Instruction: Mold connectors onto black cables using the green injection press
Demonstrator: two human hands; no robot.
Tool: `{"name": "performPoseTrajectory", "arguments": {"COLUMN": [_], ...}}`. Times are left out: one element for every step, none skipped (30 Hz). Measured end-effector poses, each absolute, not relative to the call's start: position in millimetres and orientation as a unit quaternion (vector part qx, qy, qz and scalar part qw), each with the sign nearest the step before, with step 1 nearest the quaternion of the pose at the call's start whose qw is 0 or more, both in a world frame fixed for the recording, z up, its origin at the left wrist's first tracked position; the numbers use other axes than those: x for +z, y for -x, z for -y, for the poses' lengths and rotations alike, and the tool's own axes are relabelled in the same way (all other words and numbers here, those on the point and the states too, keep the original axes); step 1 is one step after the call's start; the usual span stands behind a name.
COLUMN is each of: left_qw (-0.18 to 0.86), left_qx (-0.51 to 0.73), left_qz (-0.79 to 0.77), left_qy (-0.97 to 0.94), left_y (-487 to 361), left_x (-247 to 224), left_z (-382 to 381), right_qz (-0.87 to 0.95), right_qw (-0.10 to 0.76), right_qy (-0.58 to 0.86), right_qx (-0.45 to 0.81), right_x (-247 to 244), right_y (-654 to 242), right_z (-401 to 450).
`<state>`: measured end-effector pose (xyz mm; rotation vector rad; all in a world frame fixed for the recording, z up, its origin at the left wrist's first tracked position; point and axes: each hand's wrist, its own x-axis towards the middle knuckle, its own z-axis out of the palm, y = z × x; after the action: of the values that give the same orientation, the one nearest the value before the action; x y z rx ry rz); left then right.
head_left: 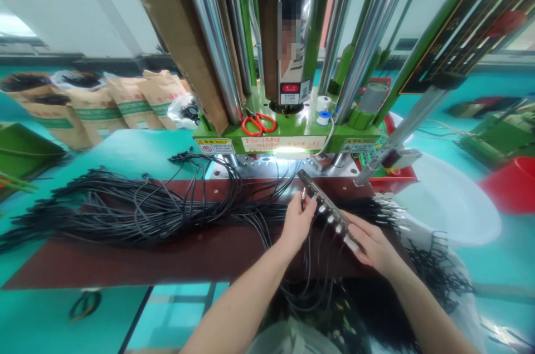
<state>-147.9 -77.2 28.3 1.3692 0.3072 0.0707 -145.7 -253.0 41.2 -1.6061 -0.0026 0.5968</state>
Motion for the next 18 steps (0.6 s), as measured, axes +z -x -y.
{"name": "performPoseTrajectory", "arguments": {"left_qw": [0.76,0.756,0.752,0.751,0.75,0.749,0.748,0.747,0.746,0.745,0.744,0.743,0.743,0.742,0.742,0.742,0.743,0.744], "left_qx": [0.038,0.045,0.051,0.053,0.053,0.052,0.049,0.046,0.044,0.043,0.041,0.04,0.038,0.037,0.035,0.034,0.032,0.031], "left_qz": [-0.126,-0.111,-0.101,-0.098,-0.099,-0.1,-0.104,-0.109,-0.115,-0.119,-0.122,-0.124,-0.125,-0.124,-0.124,-0.125,-0.127,-0.129], "left_qy": [-0.637,-0.643,-0.649,-0.651,-0.652,-0.653,-0.654,-0.654,-0.655,-0.655,-0.656,-0.656,-0.657,-0.658,-0.658,-0.657,-0.657,-0.655], "left_y": [147.9,148.0,148.2,148.4,148.6,148.7,148.7,148.7,148.5,148.3,148.1,147.8,147.6,147.4,147.3,147.4,147.7,148.1], "left_x": [27.7,27.3,27.2,27.3,27.6,28.1,28.6,29.1,29.5,29.8,29.8,29.7,29.5,29.2,28.9,28.6,28.4,28.4], "left_z": [76.7,76.2,75.7,75.3,74.9,74.7,74.5,74.5,74.5,74.5,74.6,74.5,74.4,74.2,73.8,73.2,72.6,71.9], "right_qz": [0.003,0.002,-0.001,-0.002,-0.004,-0.006,-0.008,-0.011,-0.014,-0.017,-0.019,-0.019,-0.019,-0.019,-0.017,-0.011,0.001,0.017], "right_qw": [0.655,0.656,0.657,0.66,0.663,0.665,0.667,0.668,0.669,0.669,0.669,0.669,0.669,0.668,0.668,0.668,0.668,0.667], "right_qy": [0.707,0.705,0.702,0.698,0.695,0.692,0.69,0.688,0.687,0.686,0.686,0.686,0.686,0.687,0.688,0.69,0.693,0.697], "right_qx": [0.267,0.27,0.273,0.277,0.278,0.281,0.282,0.283,0.284,0.285,0.285,0.286,0.286,0.285,0.281,0.276,0.271,0.263], "right_x": [41.7,41.9,42.0,41.9,41.7,41.4,41.2,40.8,40.4,39.9,39.3,38.7,38.3,38.1,38.3,38.9,39.9,41.3], "right_y": [145.6,145.3,145.0,144.7,144.3,143.9,143.6,143.2,142.9,142.6,142.4,142.2,142.1,142.0,142.1,142.3,142.7,143.2], "right_z": [253.1,253.1,253.1,253.1,253.0,253.1,253.2,253.5,253.8,254.2,254.7,255.0,255.2,255.2,255.0,254.5,253.8,252.9]}}
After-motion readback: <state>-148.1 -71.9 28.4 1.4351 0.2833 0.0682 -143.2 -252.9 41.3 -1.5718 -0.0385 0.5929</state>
